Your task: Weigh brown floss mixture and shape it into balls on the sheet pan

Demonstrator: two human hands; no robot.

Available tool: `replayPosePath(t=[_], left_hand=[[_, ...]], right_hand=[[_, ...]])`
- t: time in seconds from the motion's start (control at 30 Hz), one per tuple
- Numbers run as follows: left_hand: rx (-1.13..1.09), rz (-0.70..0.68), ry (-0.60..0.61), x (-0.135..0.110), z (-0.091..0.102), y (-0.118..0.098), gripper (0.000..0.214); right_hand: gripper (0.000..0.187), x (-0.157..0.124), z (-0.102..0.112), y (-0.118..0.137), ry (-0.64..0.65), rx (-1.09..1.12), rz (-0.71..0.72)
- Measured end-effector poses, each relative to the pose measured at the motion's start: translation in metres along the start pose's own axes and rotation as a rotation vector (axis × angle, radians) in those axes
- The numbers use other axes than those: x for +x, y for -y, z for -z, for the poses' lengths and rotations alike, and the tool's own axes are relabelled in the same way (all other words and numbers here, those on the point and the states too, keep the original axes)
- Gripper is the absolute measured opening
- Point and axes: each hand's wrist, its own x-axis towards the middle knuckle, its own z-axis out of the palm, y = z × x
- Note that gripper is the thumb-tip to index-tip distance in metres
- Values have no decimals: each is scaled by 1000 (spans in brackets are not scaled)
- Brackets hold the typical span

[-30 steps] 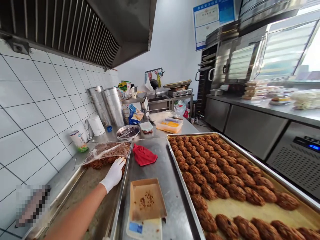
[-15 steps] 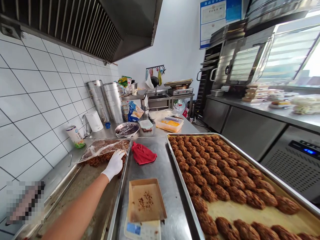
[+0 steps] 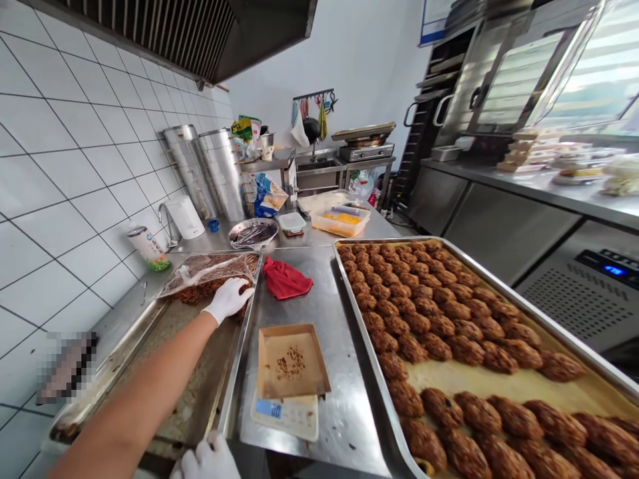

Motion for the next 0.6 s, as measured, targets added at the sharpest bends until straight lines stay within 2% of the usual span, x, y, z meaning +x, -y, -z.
replayPosePath(t=[0.17,0.27,0.43,0.6], left_hand=[[-29,-24,102,2,4,10,30],[-63,-43,162,-10,7,11,29],[-101,-68,180,-70,12,0,25],[-118,-48,174,-143,41,-16,23]], right_hand=[[25,-2,-20,-2,13,-59,50],[32,-5,-29,-7,-15,-138,100],[39,-7,-35,-9,-78,-178,117],[47,-8,-20,-3,-63,-201,81]])
